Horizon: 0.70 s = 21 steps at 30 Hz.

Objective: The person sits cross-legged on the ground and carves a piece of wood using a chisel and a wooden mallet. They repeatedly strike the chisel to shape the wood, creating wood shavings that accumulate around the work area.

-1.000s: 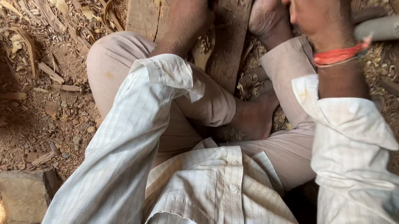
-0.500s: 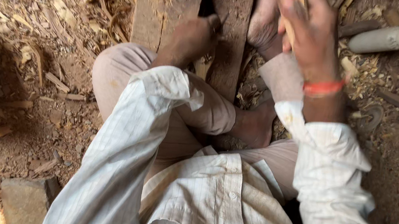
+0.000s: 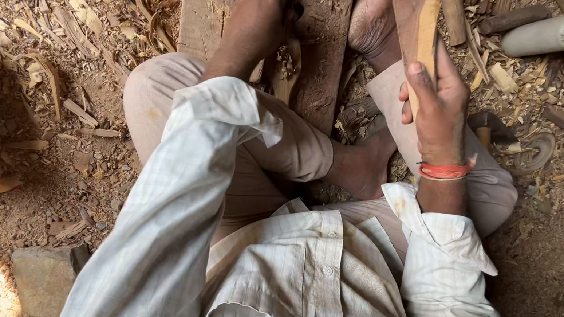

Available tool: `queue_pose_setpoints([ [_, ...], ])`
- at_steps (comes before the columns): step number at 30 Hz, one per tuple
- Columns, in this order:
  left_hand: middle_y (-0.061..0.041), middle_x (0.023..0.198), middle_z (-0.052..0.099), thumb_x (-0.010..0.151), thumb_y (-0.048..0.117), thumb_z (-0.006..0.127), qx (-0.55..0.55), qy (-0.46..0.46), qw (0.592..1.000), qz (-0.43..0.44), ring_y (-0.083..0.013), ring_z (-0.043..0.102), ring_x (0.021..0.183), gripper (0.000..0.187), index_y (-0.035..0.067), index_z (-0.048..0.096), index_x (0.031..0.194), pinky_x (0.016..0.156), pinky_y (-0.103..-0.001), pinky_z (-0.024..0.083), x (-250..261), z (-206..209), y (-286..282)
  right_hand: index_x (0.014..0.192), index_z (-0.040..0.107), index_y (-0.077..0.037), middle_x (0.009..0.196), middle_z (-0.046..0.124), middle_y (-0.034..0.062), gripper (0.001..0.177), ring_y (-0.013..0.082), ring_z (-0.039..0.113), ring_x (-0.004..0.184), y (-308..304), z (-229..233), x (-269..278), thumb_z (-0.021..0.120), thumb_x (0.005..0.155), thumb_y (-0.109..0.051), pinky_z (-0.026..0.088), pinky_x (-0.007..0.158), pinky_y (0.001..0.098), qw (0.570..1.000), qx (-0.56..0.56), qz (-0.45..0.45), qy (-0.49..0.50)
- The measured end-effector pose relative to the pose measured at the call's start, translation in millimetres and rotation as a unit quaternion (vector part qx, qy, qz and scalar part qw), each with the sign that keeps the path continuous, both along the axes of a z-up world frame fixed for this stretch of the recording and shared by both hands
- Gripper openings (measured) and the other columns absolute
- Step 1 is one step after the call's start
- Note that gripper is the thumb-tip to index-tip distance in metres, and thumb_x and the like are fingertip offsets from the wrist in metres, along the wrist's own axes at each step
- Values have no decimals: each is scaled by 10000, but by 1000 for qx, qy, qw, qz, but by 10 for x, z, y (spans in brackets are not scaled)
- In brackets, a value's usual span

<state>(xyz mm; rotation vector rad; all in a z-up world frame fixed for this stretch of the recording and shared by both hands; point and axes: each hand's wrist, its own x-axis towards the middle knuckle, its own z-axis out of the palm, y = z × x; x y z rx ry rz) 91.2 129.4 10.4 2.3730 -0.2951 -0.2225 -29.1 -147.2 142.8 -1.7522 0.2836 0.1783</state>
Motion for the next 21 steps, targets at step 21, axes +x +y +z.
queue_pose_setpoints([
  [21,-184,875,723,785,127,828,48,-34,998,16,-382,718,850,326,60,644,1046,713,-496,580,-97,82,-55,1274,570,79,1023,626,287,332,356,543,736,392,59,931,666,1129,-204,433,726,451,981,-151,78,-94],
])
